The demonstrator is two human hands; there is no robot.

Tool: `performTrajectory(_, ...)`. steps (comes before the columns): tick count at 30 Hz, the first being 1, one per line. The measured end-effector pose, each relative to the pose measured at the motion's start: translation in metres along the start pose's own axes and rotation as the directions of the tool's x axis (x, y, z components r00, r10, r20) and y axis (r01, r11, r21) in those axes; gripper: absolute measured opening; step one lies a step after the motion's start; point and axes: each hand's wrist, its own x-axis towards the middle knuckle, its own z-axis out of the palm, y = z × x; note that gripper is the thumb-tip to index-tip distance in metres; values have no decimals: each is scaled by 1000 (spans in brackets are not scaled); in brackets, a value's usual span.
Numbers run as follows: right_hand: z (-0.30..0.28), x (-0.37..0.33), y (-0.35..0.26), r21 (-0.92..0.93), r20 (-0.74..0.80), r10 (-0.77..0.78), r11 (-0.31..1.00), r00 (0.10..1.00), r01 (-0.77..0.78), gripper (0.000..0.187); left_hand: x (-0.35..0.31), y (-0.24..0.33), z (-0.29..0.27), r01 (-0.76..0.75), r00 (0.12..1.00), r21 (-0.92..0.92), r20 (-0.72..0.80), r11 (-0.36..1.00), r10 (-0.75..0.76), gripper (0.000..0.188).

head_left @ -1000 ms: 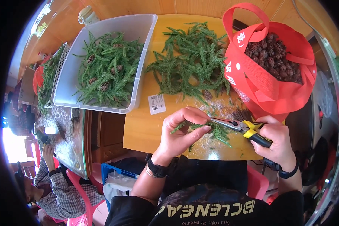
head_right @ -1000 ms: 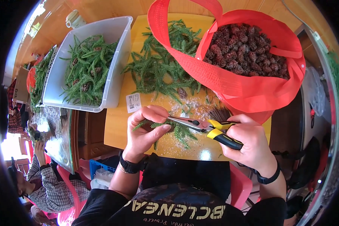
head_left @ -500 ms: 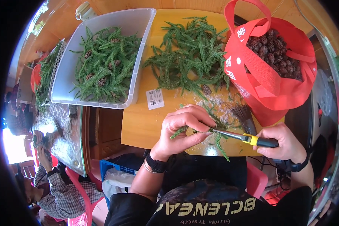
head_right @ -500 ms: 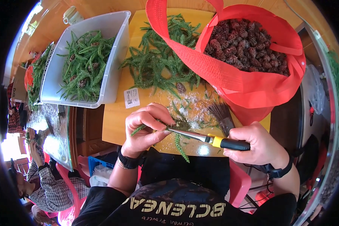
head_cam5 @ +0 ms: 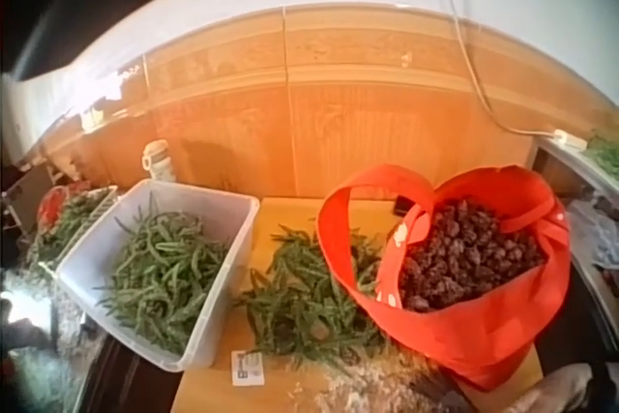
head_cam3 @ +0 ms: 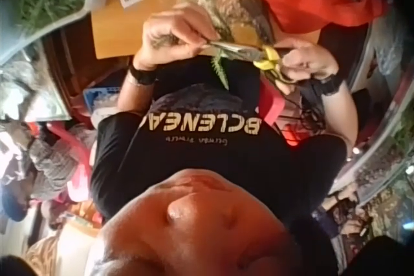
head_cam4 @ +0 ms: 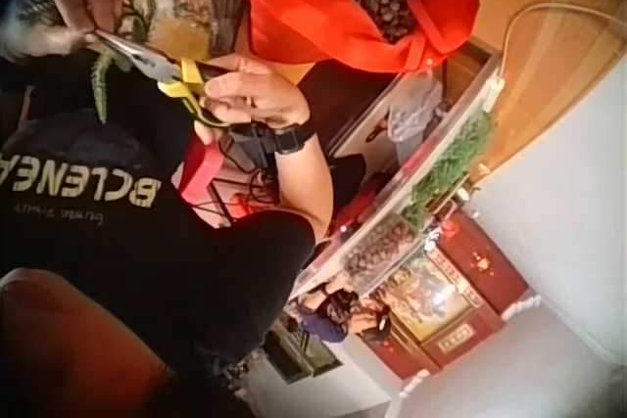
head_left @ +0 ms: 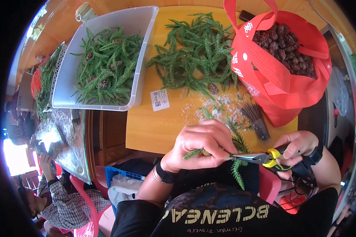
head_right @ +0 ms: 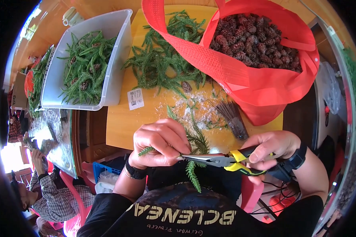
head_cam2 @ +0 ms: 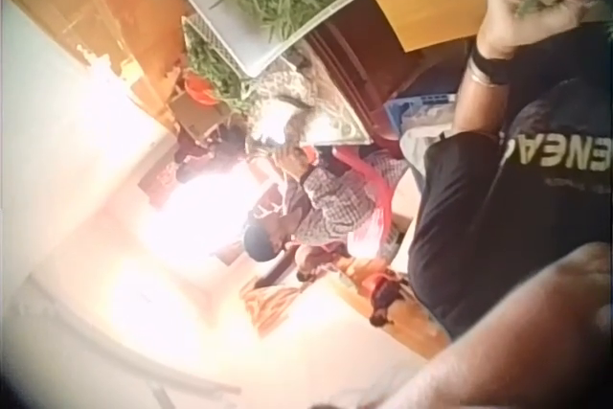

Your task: Trim green plant sprigs with shears and place them into bags.

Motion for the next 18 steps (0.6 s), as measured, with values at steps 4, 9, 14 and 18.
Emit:
performTrajectory(4,12,2,4,-278,45,-44,959,998,55,33,-2,1,-3,24,998,-44,-61,999,-27,12)
performTrajectory(9,12,10,16,-245,248,-17,966,969,80,35,-3,8,2,59,998,-302,-13,952,-66,10)
performTrajectory(14,28,6,10,-438,160,-47,892,986,113,26,-2,11,-2,3,999,-325,-41,946,-17,15)
performTrajectory(18,51,12,-1,-995,103,-659,-58,745,85,16,-6,8,-3,105,971,-245,-183,964,-153,19)
